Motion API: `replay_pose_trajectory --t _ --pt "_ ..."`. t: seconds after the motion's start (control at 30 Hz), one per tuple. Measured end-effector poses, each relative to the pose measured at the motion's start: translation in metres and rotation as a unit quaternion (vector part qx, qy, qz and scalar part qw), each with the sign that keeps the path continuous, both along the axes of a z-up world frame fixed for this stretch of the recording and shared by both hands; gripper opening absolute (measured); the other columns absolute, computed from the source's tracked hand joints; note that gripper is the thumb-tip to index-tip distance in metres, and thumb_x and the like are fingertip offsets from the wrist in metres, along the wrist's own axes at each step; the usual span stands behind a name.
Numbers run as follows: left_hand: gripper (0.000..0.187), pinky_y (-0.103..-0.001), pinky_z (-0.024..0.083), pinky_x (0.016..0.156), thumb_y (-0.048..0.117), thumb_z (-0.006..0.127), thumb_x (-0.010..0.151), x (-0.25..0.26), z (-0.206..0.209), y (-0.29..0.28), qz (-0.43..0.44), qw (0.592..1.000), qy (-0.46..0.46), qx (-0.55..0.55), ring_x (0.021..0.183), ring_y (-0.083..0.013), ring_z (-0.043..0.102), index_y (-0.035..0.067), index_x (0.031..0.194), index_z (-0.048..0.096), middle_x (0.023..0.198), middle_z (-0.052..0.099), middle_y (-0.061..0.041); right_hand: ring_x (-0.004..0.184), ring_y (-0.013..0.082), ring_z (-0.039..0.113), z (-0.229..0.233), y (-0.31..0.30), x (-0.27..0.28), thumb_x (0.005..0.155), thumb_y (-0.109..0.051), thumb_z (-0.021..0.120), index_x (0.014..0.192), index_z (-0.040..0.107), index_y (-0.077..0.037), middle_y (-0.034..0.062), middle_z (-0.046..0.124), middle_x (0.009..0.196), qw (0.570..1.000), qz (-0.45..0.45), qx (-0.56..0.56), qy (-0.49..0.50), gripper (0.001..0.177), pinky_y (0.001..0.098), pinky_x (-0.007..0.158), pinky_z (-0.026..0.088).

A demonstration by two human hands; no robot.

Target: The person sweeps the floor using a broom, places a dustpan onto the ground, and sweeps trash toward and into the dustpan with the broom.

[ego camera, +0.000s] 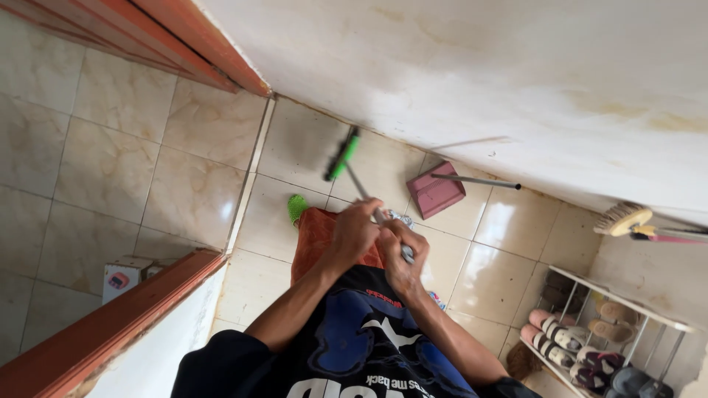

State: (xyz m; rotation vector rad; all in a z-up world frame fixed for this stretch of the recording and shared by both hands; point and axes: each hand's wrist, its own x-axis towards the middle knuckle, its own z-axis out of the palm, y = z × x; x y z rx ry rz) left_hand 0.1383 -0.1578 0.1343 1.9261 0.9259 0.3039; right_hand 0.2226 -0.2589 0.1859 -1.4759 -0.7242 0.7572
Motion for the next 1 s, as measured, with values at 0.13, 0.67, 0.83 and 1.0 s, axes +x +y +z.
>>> replay_pose_trajectory --t 0.13,0.67,0.83,1.0 --pt "0.026 -0.044 0.051 0.083 0.02 0.067 0.088 -0.012 -0.05 0.029 0.102 0.993 0.053 0.032 0.096 -0.0353 0.065 0.001 0.106 0.067 0.101 0.07 -0.017 0.061 0.0096 0.046 -0.043 0.038 -0.002 0.099 -0.005 0.056 0.082 0.062 0.006 0.0071 0.057 0.07 0.998 0.055 -0.029 0.018 0.02 0.0278 0.056 0.038" --pt "0.019 -0.047 0.038 0.114 0.022 0.061 0.095 0.016 -0.069 -0.028 0.071 0.995 -0.074 -0.01 0.087 -0.0215 0.075 0.006 0.102 0.068 0.094 0.077 -0.008 0.044 0.0068 0.032 -0.07 0.016 0.012 0.094 -0.015 0.063 0.057 0.048 -0.005 -0.003 0.04 0.05 0.984 0.085 -0.064 -0.146 0.041 0.0286 0.041 0.026" --pt "0.018 -0.046 0.035 0.117 0.021 0.054 0.101 -0.009 -0.047 0.001 0.081 0.994 -0.016 0.077 0.091 -0.0193 0.075 0.009 0.1 0.067 0.09 0.076 -0.006 0.041 0.0052 0.04 -0.024 0.048 -0.003 0.092 -0.014 0.06 0.064 0.061 -0.002 -0.0009 0.056 0.055 0.984 0.121 0.023 -0.127 0.031 0.0261 0.036 0.032" --pt "0.021 -0.044 0.036 0.12 0.026 0.052 0.106 -0.041 -0.078 0.059 0.155 0.978 0.097 0.1 0.09 -0.0211 0.073 0.009 0.1 0.062 0.09 0.074 -0.008 0.044 0.0056 0.038 -0.026 0.102 -0.036 0.093 -0.01 0.058 0.082 0.069 0.005 0.0018 0.06 0.064 0.968 0.176 0.009 -0.179 0.022 0.0265 0.041 0.026"
